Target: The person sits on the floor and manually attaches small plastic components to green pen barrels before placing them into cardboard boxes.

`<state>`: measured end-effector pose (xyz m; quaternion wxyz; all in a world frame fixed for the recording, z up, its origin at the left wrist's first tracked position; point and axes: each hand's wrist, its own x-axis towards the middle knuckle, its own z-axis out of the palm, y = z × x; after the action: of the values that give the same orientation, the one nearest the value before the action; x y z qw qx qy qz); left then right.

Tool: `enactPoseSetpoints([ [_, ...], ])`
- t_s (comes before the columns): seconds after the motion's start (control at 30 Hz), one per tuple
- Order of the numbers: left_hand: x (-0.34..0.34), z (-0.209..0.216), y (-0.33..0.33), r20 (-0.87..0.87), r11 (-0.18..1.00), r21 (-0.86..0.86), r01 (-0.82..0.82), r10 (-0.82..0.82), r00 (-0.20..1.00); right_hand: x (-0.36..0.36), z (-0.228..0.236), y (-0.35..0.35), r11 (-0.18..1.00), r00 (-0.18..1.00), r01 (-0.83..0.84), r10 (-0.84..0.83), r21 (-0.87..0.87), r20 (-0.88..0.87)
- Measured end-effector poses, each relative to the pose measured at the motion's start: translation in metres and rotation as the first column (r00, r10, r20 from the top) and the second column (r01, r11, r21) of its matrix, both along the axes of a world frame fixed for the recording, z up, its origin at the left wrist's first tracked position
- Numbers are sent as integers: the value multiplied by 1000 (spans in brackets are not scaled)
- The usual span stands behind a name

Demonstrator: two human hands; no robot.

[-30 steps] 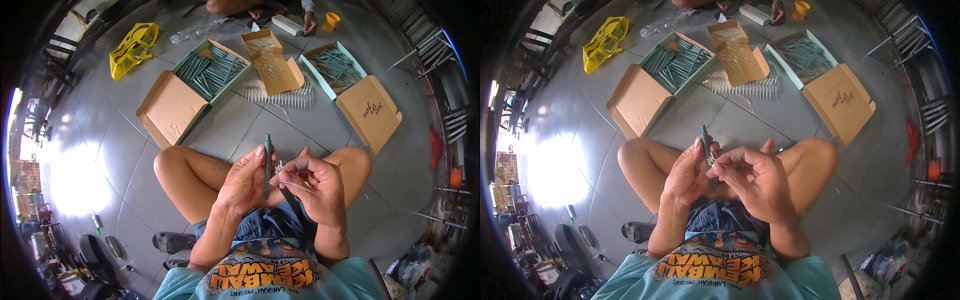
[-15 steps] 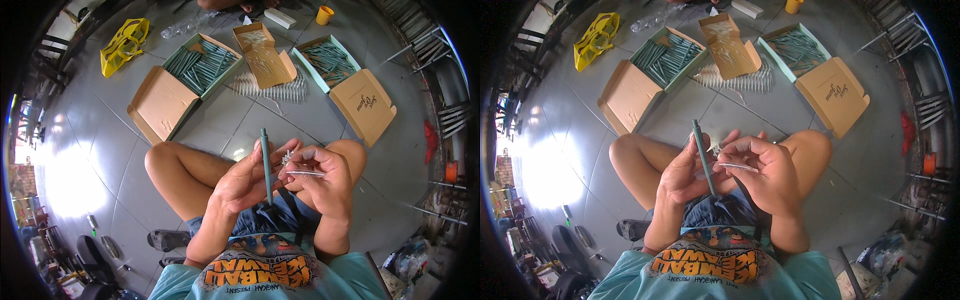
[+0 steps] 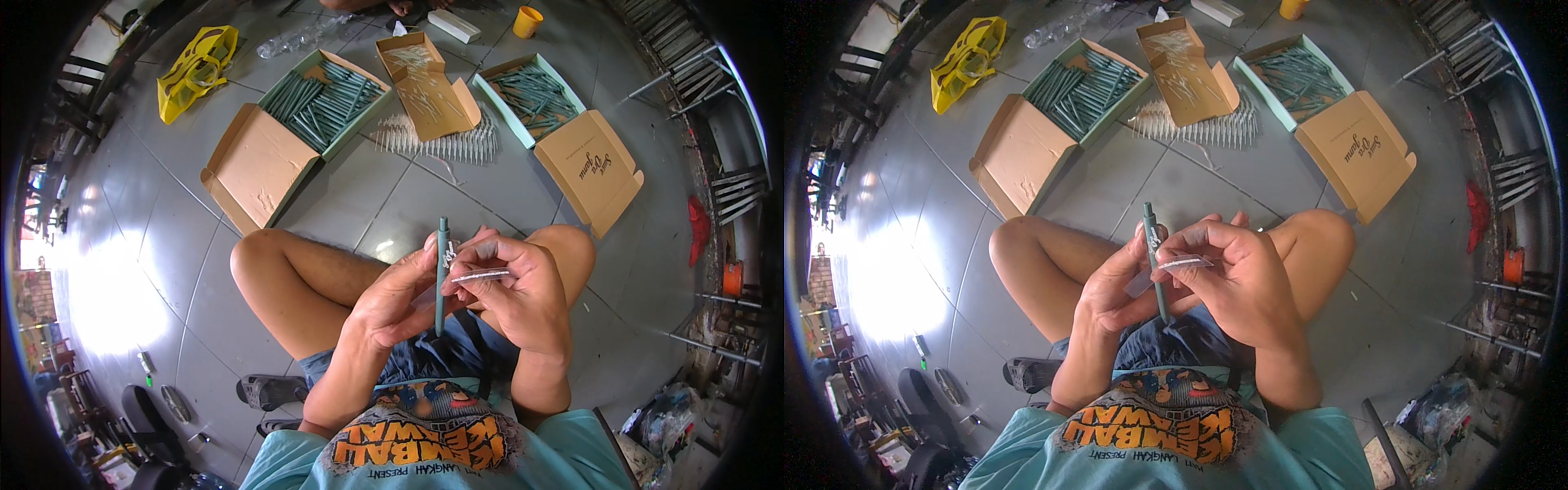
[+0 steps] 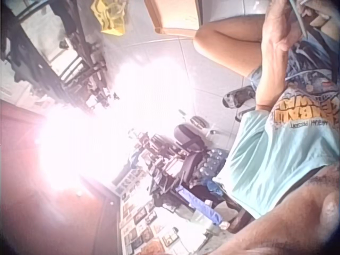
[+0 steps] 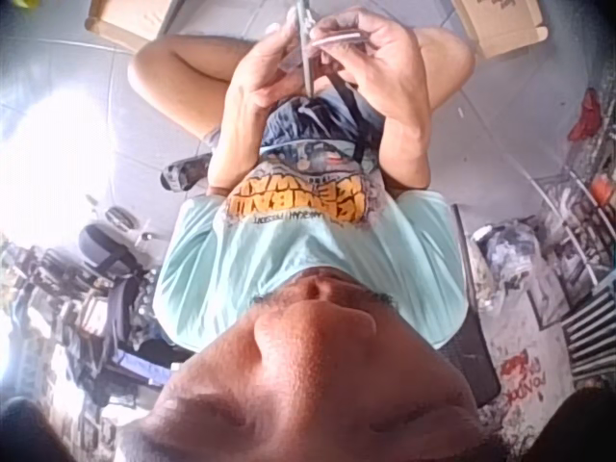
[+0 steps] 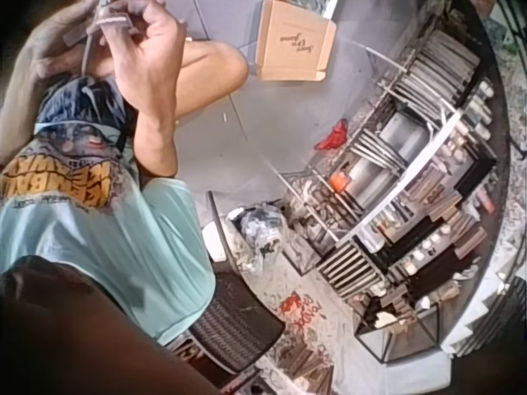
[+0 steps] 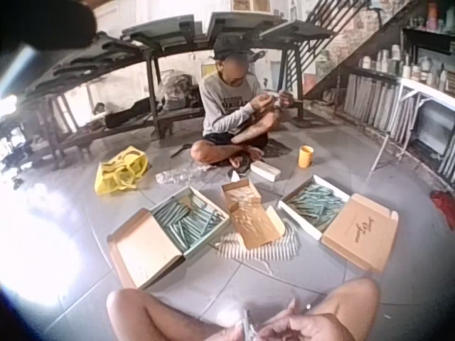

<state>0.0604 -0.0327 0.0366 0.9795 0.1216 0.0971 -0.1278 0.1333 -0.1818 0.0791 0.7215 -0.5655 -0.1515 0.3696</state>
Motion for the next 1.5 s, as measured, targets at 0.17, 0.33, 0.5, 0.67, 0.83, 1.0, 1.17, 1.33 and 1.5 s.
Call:
enactPoseSetpoints([
  [0.17,-1,1,-1,-47,1000,-18,-24,23,999,-2,0,2,1000,1000,12,-12,-16,-15],
  [0.33,-3,-2,0,-38,1000,-17,6,-7,999,-3,-2,2,1000,1000,15,-15,-10,-13],
  [0.5,-4,-3,0,-47,1000,-10,5,-6,999,-4,-3,2,1000,1000,27,-27,-10,-6],
  [0.67,-3,-7,-1,8,999,-28,38,-38,999,-3,-5,2,999,1000,26,-26,-31,0],
  [0.83,-2,-13,-2,-69,994,-79,71,-76,995,-3,-3,3,998,999,31,-33,-53,-24],
  [1.0,-2,-13,-3,-65,995,-79,66,-71,995,-3,-4,3,998,999,28,-29,-52,-24],
  [1.17,-3,-10,-2,-53,997,-46,64,-67,996,-4,-6,2,998,1000,23,-24,-59,-12],
  [1.33,-4,-12,-3,-109,996,-78,50,-58,992,-4,-4,3,998,999,30,-31,-62,-22],
  [1.5,-3,-11,-3,-84,996,-77,47,-53,995,-4,-6,3,999,999,30,-31,-40,-9],
])
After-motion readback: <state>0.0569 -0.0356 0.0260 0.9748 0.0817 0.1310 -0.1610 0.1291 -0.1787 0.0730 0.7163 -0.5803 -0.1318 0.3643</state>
